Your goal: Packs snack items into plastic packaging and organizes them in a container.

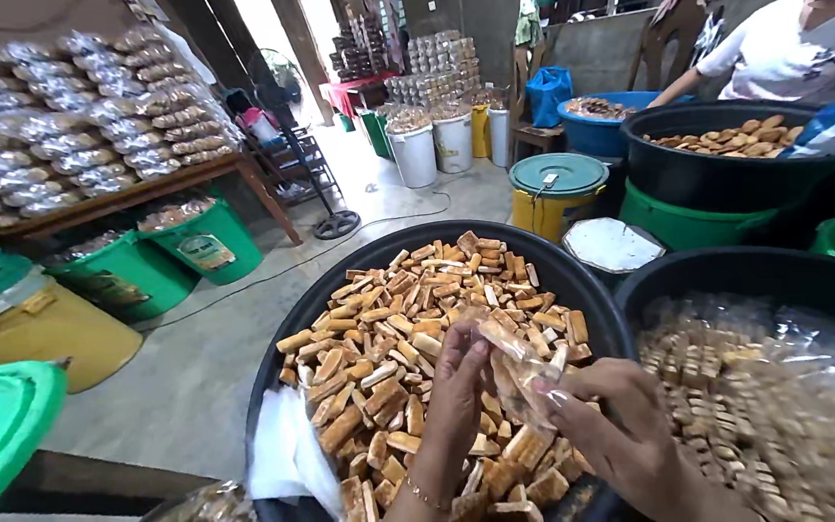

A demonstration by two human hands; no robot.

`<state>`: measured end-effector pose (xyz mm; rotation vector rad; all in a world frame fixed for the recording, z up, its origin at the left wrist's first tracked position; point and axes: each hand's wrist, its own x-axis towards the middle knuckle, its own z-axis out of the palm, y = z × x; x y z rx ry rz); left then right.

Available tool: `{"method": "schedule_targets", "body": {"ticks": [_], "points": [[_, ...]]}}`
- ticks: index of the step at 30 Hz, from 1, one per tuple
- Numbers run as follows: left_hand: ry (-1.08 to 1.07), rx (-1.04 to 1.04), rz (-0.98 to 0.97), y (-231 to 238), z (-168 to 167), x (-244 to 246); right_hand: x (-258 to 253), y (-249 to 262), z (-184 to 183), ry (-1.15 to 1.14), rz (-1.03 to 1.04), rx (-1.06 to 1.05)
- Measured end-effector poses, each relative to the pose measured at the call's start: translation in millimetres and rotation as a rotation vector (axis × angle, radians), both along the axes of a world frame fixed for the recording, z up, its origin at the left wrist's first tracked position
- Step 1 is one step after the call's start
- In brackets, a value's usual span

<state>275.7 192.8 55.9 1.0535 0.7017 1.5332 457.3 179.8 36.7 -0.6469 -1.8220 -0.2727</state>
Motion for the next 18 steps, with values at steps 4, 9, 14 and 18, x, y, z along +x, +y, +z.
{"method": "schedule_targets", "body": {"ticks": [4, 9, 14, 18], "points": [[0.176, 0.077, -0.091, -1.2, -0.3, -7.1, 12.3, 6.1, 6.5, 0.195, 0.1, -0.246], [0.267, 0.156, -0.153, -5.4, -2.8, -3.1, 18.5, 9.5, 6.9, 0.154, 0.097, -0.333], [0.156, 0.044, -0.231, -8.6, -1.1, 0.7, 12.8, 8.7, 9.2, -0.035, 0.064, -0.21], [0.26, 0.053, -0.301, -10.6, 3.1, -3.5, 16.5, 11.5, 10.4, -0.157, 0.074, -0.169]]}}
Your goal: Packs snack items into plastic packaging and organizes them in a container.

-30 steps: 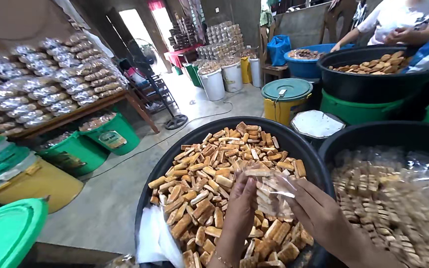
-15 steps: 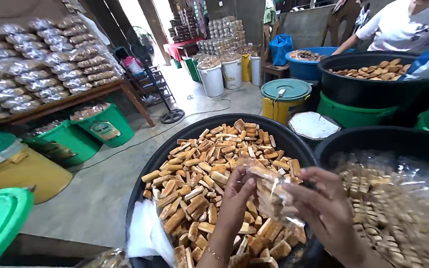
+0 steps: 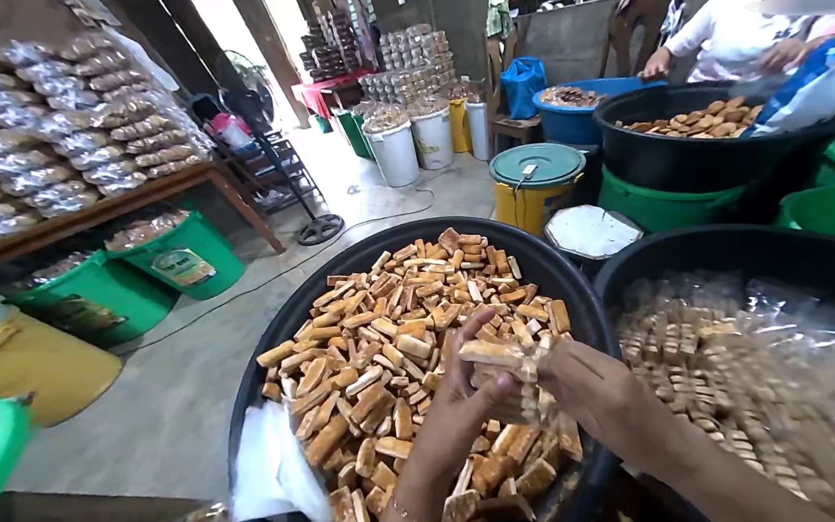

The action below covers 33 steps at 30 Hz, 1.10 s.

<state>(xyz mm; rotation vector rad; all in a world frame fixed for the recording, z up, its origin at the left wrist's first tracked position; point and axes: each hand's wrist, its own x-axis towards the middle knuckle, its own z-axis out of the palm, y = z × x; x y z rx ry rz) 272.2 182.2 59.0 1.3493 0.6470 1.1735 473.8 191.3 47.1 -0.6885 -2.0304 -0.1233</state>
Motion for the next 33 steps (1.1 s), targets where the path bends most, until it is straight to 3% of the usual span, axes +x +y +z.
{"method": "schedule_targets", "body": {"ticks": [6, 11, 13, 15, 18, 22, 24, 27, 30, 33], "points": [[-0.114, -0.097, 0.063, 6.4, 0.8, -2.3, 10.6, 1.3, 0.3, 0.031, 0.025, 0.017], [-0.049, -0.111, 0.043, 3.1, -1.1, 1.5, 3.3, 0.9, -8.0, 0.01, -0.02, -0.046], [-0.106, -0.117, 0.146, 5.6, 1.4, 1.2, 8.4, 0.1, -3.6, 0.033, 0.084, -0.298], [-0.122, -0.133, 0.196, 9.6, 1.8, -0.7, 14.1, 1.8, -0.9, 0.074, 0.315, -0.609], [0.003, -0.167, 0.187, 12.7, 1.3, -2.9, 15.5, 6.5, 0.1, -0.012, 0.552, -0.984], [-0.015, -0.297, 0.178, 17.3, 9.2, -14.8, 25.4, 17.8, -3.6, 0.0, 0.667, -1.121], [-0.03, -0.262, 0.108, 20.7, 7.1, -22.2, 33.3, 23.2, -1.2, -0.026, 0.72, -1.213], [0.214, -0.15, 0.003, 19.1, 5.0, -16.7, 32.2, 24.1, 4.3, -0.183, 0.574, -1.278], [0.534, -0.073, 0.083, 15.2, 4.3, -6.2, 22.0, 17.2, 13.7, -0.385, 0.346, -1.309], [0.481, -0.06, 0.166, 19.1, 0.6, -8.8, 29.3, 13.9, -1.4, -0.223, 0.429, -1.141]]}}
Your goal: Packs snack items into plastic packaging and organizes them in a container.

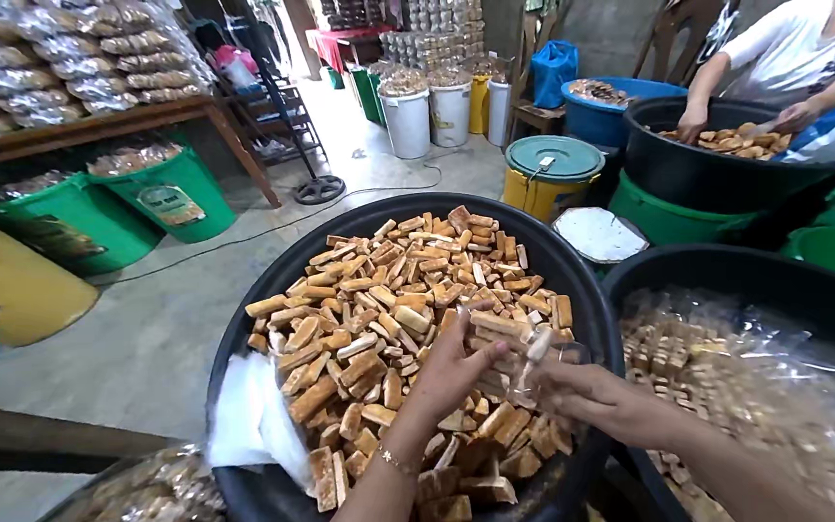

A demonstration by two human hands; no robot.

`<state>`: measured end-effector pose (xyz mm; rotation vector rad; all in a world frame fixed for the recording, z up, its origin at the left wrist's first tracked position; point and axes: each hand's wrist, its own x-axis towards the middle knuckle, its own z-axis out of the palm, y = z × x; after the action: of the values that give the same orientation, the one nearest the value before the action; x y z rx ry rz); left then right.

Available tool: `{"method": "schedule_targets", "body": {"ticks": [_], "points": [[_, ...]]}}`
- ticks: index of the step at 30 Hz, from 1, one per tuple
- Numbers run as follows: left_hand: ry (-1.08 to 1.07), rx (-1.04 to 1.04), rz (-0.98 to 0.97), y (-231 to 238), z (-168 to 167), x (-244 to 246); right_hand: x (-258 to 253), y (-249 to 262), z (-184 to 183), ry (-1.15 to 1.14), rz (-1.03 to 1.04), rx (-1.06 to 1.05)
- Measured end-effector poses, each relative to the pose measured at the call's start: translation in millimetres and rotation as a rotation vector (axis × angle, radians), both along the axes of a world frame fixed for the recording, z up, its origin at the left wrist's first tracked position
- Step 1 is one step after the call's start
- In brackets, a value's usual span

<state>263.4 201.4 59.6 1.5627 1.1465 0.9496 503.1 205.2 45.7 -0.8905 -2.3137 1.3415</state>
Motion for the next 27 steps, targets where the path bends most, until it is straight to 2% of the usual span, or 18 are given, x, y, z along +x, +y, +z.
{"method": "schedule_targets", "body": {"ticks": [2, 4, 6, 8, 9, 12, 14, 15, 17, 19, 20, 22, 24, 27], "points": [[-0.033, -0.012, -0.053, -1.1, 0.9, -0.7, 0.4, -0.2, -5.6, 0.158, -0.027, 0.041], [-0.046, -0.025, -0.1, -4.7, 1.1, 3.3, -8.2, -4.2, -4.1, 0.236, -0.149, 0.045], [-0.108, -0.005, -0.057, -5.1, -2.2, 3.8, -11.7, -5.2, 1.2, 0.227, -0.201, 0.054], [-0.181, 0.032, 0.054, -3.0, -4.2, 4.2, -11.2, -3.1, 4.0, 0.184, -0.238, 0.159], [-0.151, 0.087, 0.083, -3.1, -4.8, 6.3, -11.1, -3.4, 5.9, 0.134, -0.267, 0.216], [0.113, 0.35, 0.062, -5.9, -14.3, 13.1, -21.2, -11.3, 16.9, -0.028, -0.264, 0.353], [0.168, 0.434, 0.084, -7.0, -21.5, 8.6, -26.8, -13.0, 26.9, -0.114, -0.163, 0.296], [0.148, 0.448, 0.11, -9.2, -22.0, 6.6, -24.0, -12.5, 27.9, -0.087, -0.129, 0.255], [0.115, 0.493, 0.191, -11.0, -17.9, -2.3, -13.4, -12.5, 15.5, 0.191, -0.13, 0.212], [0.093, 0.586, 0.211, 1.1, -23.4, -20.3, -8.9, -22.2, 0.6, 0.515, -0.166, 0.168], [0.086, 0.611, 0.206, 5.3, -26.2, -22.2, -9.4, -30.3, -4.7, 0.606, -0.214, 0.152], [0.13, 0.618, 0.069, -2.8, -25.5, -7.2, -12.7, -47.6, -12.2, 0.651, -0.392, 0.119], [0.185, 0.538, -0.187, -21.0, -20.1, 16.9, -12.4, -58.2, -20.4, 0.652, -0.573, 0.056], [0.207, 0.333, -0.42, -33.5, -17.2, 33.0, 4.2, -64.3, -29.4, 0.733, -0.631, -0.146]]}}
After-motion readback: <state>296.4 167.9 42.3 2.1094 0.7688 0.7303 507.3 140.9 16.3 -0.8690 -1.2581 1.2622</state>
